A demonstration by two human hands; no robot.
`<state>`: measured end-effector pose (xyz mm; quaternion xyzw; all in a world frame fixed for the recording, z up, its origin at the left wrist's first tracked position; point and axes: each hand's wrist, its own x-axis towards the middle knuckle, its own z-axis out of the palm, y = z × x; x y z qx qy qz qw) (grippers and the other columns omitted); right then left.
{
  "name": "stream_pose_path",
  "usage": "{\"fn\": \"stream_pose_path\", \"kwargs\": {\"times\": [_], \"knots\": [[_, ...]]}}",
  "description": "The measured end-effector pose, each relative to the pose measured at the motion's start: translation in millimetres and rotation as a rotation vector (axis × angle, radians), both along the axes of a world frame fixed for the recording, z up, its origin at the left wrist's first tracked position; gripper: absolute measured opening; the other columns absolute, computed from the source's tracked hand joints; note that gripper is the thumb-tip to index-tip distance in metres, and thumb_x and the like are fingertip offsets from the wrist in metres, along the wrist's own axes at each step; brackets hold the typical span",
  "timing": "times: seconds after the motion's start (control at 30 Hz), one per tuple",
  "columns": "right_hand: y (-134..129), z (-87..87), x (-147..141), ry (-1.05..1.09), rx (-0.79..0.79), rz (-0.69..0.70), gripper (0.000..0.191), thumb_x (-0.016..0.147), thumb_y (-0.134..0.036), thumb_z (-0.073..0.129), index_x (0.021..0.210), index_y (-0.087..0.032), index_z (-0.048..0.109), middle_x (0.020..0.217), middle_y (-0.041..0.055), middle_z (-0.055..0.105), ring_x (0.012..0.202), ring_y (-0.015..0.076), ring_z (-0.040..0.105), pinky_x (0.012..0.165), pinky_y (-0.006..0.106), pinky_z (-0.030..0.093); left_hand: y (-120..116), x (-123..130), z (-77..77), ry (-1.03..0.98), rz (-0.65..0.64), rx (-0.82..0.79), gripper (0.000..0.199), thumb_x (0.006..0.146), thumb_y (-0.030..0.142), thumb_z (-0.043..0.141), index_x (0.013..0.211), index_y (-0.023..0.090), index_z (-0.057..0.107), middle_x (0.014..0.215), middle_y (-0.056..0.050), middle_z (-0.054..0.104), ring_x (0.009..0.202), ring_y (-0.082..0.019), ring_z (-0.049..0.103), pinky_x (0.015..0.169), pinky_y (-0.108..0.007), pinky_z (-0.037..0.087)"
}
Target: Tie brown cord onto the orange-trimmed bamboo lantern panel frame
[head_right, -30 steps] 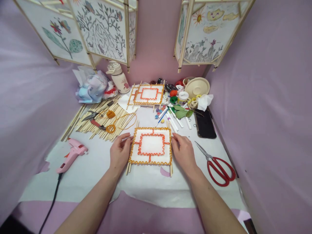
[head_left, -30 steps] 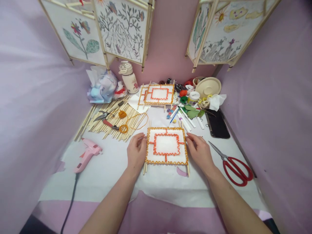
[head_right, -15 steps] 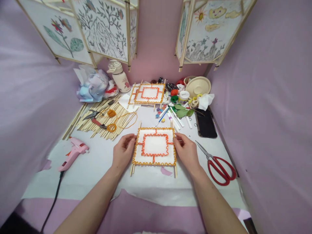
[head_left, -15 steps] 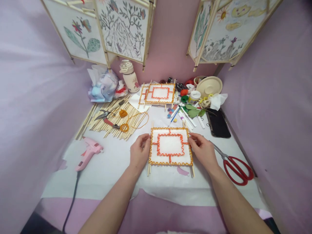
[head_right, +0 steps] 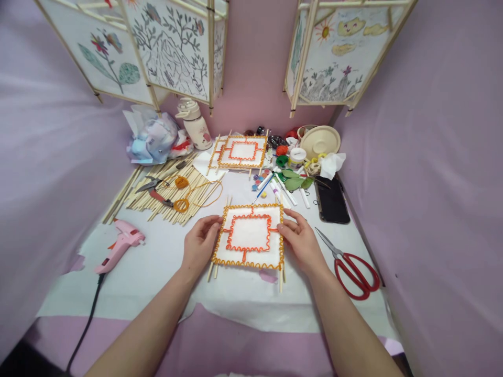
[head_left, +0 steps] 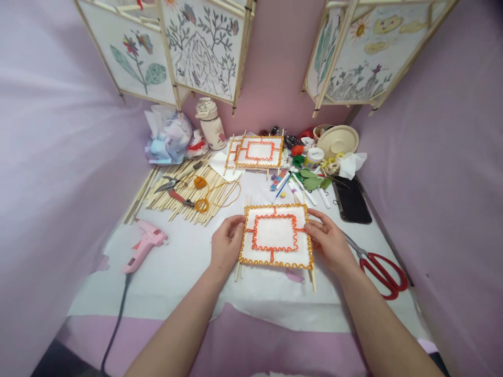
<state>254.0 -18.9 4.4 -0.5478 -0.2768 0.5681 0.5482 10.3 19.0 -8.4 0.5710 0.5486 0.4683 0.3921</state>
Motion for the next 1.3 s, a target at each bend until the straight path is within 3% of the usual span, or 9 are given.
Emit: {"fn": "stream_pose_path", "kwargs": {"times": [0.1, 0.23, 0.37, 0.53, 0.63, 0.7, 0.9, 1.03, 1.3], "knots": [[-1, 5.5, -3, 0.051, -0.033, 0.041, 0.059, 0.066, -0.035, 0.077, 0.119, -0.024, 0.054, 0.089, 0.004, 0.072, 0.073, 0.0192, 0.068, 0.063, 0.029, 0.052, 1, 0, 1.3, 0.001, -0.005, -0.006, 0.021, 0.085, 0.031, 0.056, 0.1, 0.019, 0.064, 0.102, -0.007, 0.069, 0.097, -0.019, 0.064, 0.088, -0.032, 0.051], [0, 7.5, 1, 0.076, -0.064, -0.042, 0.053, 0.063, -0.03, 0.078, 0.112, -0.021, 0.059, 0.084, 0.0027, 0.073, 0.068, 0.0186, 0.067, 0.063, 0.03, 0.053, 1, 0, 3.5, -0.019, 0.016, -0.014, 0.022, 0.085, 0.033, 0.056, 0.101, 0.019, 0.064, 0.105, -0.008, 0.068, 0.1, -0.02, 0.063, 0.09, -0.033, 0.05], [3, 6.5, 8, 0.158, -0.071, -0.117, 0.051, 0.063, -0.026, 0.078, 0.111, -0.022, 0.061, 0.091, 0.0035, 0.074, 0.069, 0.0197, 0.069, 0.064, 0.032, 0.056, 0, -1, 2.9, -0.214, -0.022, -0.061, 0.03, 0.086, 0.039, 0.057, 0.107, 0.017, 0.06, 0.106, -0.009, 0.067, 0.095, -0.019, 0.065, 0.088, -0.033, 0.051], [5, -0.5, 9, 0.231, 0.038, -0.118, 0.048, 0.064, -0.027, 0.08, 0.109, -0.025, 0.062, 0.09, 0.0002, 0.075, 0.072, 0.0163, 0.069, 0.067, 0.028, 0.055, -2, -4, 6.7, -0.582, -0.313, -0.34, 0.047, 0.08, 0.049, 0.065, 0.111, 0.015, 0.061, 0.101, -0.011, 0.07, 0.085, -0.02, 0.067, 0.076, -0.031, 0.053], [5, -4.8, 7, 0.233, 0.094, -0.134, 0.046, 0.066, -0.028, 0.081, 0.108, -0.027, 0.062, 0.085, -0.0013, 0.075, 0.068, 0.0147, 0.068, 0.065, 0.026, 0.054, -3, -4, 11.6, -0.664, -0.488, -0.497, 0.047, 0.073, 0.038, 0.075, 0.112, 0.015, 0.062, 0.108, -0.012, 0.07, 0.09, -0.023, 0.068, 0.081, -0.033, 0.052], [5, -6.0, 7, 0.234, 0.114, -0.141, 0.044, 0.067, -0.029, 0.081, 0.107, -0.028, 0.063, 0.084, -0.0015, 0.075, 0.067, 0.0144, 0.067, 0.064, 0.026, 0.054, -4, -5, 14.0, -0.675, -0.531, -0.532, 0.045, 0.072, 0.03, 0.078, 0.112, 0.016, 0.063, 0.109, -0.011, 0.07, 0.091, -0.023, 0.068, 0.082, -0.033, 0.053], [6, -4.4, 6, 0.274, 0.201, -0.109, 0.036, 0.074, -0.035, 0.076, 0.106, -0.025, 0.066, 0.098, 0.003, 0.073, 0.081, 0.0145, 0.067, 0.07, 0.025, 0.053, 0, -7, 20.8, -0.764, -0.432, -0.472, 0.039, 0.077, 0.029, 0.074, 0.111, 0.015, 0.063, 0.11, -0.012, 0.07, 0.089, -0.022, 0.069, 0.076, -0.031, 0.057], [5, -7.3, 9, 0.281, 0.181, -0.061, 0.036, 0.073, -0.036, 0.077, 0.104, -0.024, 0.066, 0.099, 0.0047, 0.071, 0.076, 0.013, 0.065, 0.064, 0.023, 0.05, 15, -14, 31.6, -0.74, -0.307, -0.424, 0.035, 0.077, 0.027, 0.073, 0.109, 0.015, 0.064, 0.112, -0.011, 0.069, 0.091, -0.022, 0.069, 0.071, -0.029, 0.059], [6, -19.7, 9, 0.226, 0.171, -0.009, 0.033, 0.075, -0.039, 0.075, 0.102, -0.023, 0.065, 0.088, 0.0029, 0.069, 0.07, 0.011, 0.06, 0.06, 0.022, 0.045, 100, -19, 48.9, -0.619, -0.088, -0.305, 0.019, 0.086, 0.023, 0.06, 0.102, 0.015, 0.065, 0.114, -0.01, 0.067, 0.094, -0.019, 0.067, 0.083, -0.034, 0.057]]}}
